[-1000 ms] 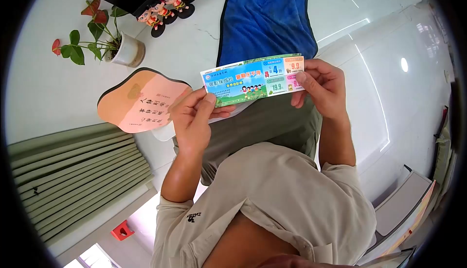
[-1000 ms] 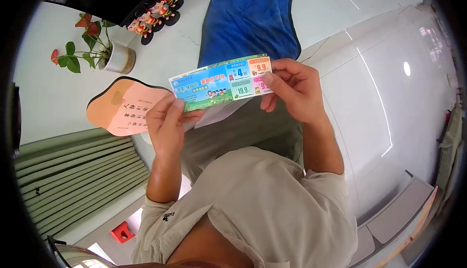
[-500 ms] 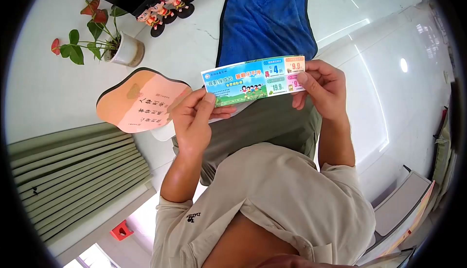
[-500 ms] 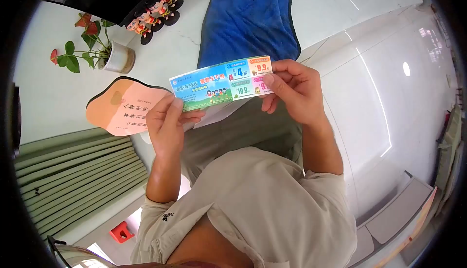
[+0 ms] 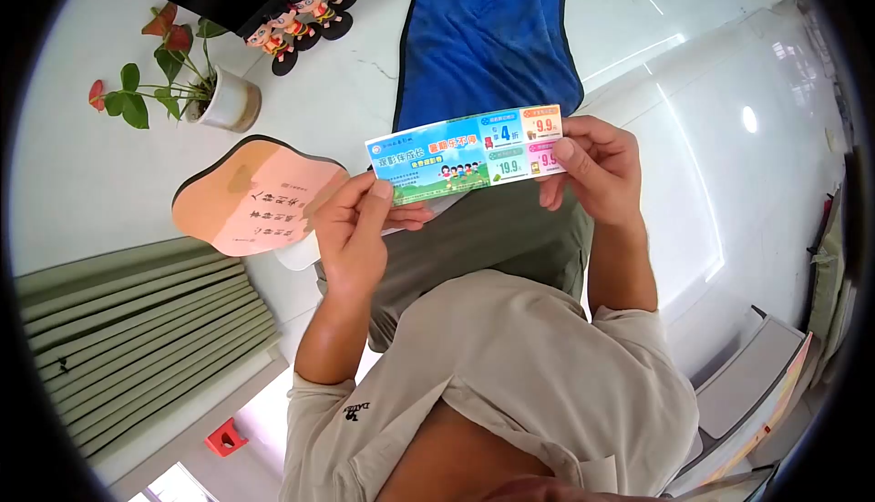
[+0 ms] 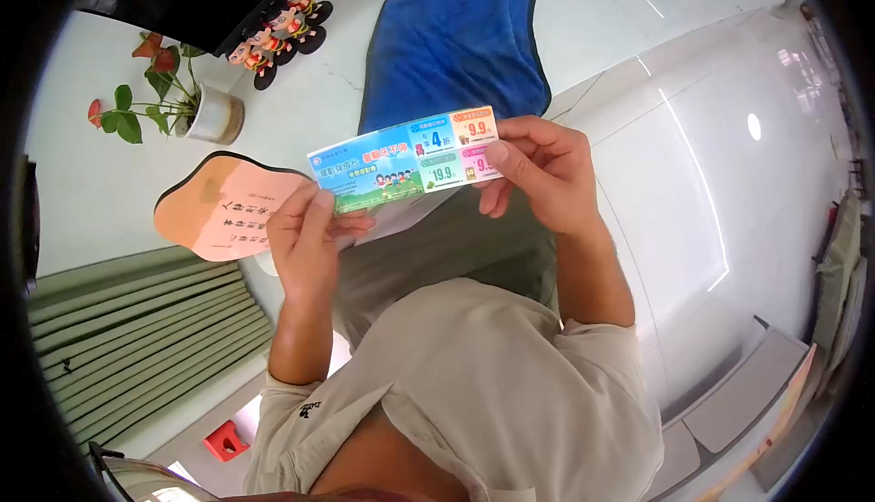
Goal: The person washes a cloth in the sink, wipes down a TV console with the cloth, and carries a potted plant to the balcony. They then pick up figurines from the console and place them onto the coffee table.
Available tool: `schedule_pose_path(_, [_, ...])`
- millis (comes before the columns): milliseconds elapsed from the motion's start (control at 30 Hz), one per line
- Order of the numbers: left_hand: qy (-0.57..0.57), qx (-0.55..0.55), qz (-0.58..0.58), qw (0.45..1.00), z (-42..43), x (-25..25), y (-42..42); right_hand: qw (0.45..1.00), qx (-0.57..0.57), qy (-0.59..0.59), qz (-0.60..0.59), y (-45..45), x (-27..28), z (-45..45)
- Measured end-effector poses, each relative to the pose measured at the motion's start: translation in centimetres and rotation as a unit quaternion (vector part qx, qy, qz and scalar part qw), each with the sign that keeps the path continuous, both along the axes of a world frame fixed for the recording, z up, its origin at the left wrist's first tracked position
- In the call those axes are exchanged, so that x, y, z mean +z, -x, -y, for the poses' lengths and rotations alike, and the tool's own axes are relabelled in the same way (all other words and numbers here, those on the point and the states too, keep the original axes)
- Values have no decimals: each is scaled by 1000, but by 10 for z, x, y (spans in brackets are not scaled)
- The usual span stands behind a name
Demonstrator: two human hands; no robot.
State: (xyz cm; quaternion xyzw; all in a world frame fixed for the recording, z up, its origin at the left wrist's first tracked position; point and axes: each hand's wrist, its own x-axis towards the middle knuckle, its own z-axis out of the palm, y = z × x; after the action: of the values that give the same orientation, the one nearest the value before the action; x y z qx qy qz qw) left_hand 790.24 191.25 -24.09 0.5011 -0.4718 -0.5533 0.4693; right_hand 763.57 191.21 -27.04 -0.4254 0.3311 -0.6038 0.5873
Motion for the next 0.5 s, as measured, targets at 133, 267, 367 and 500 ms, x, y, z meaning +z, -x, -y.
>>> schedule_pose_path(133, [2, 7, 4, 1000, 0, 0, 1, 1000, 15, 3, 22, 2, -1, 0])
schedule_pose_path(267, [6, 13, 11, 1000, -1, 0, 1, 999, 20, 10, 23, 2, -2, 1])
schedule_pose_path(367, [1, 11, 8, 1000, -1, 0, -1, 999, 23, 10, 30, 1, -2, 1])
schedule_pose_path(500, [-7, 17, 4, 1000, -1, 0, -1, 999, 24, 7, 32, 0, 0, 1])
